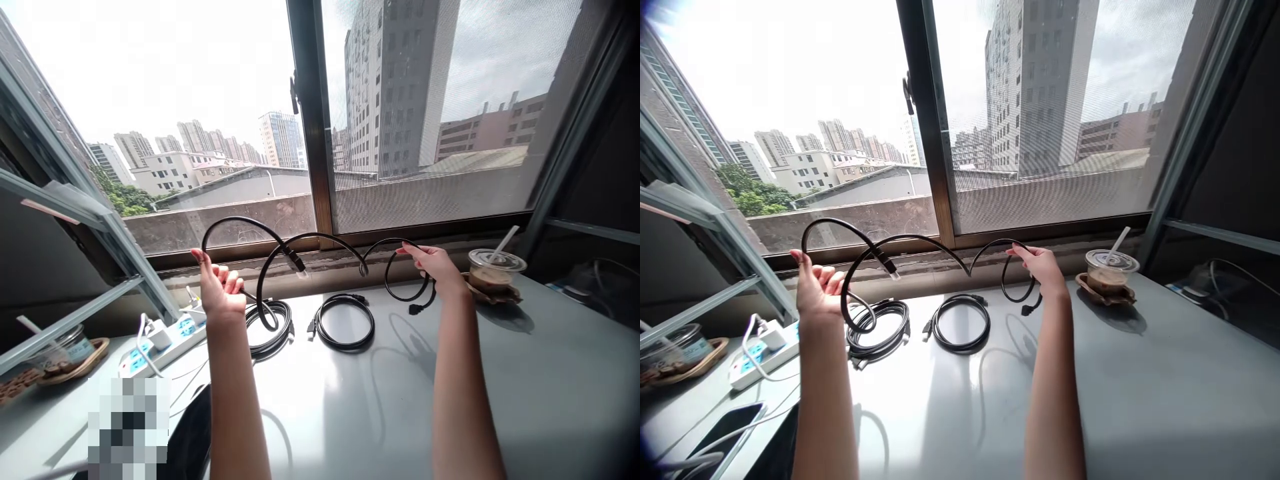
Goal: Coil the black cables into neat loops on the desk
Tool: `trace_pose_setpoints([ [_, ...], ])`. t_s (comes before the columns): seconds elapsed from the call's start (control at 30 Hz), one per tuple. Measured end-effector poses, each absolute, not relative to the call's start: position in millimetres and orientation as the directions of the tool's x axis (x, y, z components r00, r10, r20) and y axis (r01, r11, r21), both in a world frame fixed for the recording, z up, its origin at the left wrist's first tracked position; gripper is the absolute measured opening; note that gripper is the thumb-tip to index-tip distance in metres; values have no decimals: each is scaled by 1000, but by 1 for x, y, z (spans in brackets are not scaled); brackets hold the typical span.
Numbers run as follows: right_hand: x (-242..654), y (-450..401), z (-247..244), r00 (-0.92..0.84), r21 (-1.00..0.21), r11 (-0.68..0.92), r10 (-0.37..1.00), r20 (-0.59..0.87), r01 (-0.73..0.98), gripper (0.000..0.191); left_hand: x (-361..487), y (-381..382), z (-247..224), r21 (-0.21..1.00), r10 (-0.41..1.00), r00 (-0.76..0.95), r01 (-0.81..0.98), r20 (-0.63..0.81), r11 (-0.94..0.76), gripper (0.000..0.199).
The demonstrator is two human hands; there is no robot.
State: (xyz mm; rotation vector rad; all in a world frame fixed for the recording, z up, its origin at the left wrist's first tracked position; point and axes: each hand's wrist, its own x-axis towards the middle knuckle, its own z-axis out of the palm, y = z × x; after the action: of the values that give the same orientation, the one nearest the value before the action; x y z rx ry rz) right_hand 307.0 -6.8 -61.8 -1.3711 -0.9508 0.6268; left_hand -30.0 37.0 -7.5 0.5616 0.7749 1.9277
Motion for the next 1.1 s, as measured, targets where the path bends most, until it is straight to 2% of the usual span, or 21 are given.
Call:
trace_pose_setpoints([
  [0.1, 315, -16, -56, 532, -973, 214, 816, 226, 86, 55, -30, 40, -12, 773, 885, -443, -508, 143, -379, 62],
  [0.2, 316, -27, -45, 552, -942, 337, 788, 273, -15, 45, -26, 40, -15, 839, 836, -420, -253, 353, -481, 62],
  [0.3, 307, -39, -32, 528, -897, 435, 782, 333, -79, 37, -20, 36, -14, 848, 803, -353, -46, 480, -527, 62],
  [0.43, 288, -46, -20, 429, -902, 431, 814, 391, 4, 45, -5, 20, -7, 816, 791, -213, 65, 574, -575, 60],
  [0.63, 259, -17, -27, 377, -900, 340, 823, 425, 273, 51, 27, 1, -1, 731, 683, -331, 29, 651, -682, 62],
  [0.83, 239, 18, -52, 317, -871, 223, 868, 382, 438, 42, 35, -7, 4, 777, 776, -369, -185, 512, -601, 65],
  [1.0, 232, 30, -65, 406, -838, 81, 847, 343, 539, 28, 25, -9, 9, 750, 794, -425, -316, 435, -580, 70],
  [1.1, 239, 34, -71, 495, -828, 6, 800, 340, 560, 25, 14, -4, 11, 717, 791, -458, -377, 405, -586, 70],
])
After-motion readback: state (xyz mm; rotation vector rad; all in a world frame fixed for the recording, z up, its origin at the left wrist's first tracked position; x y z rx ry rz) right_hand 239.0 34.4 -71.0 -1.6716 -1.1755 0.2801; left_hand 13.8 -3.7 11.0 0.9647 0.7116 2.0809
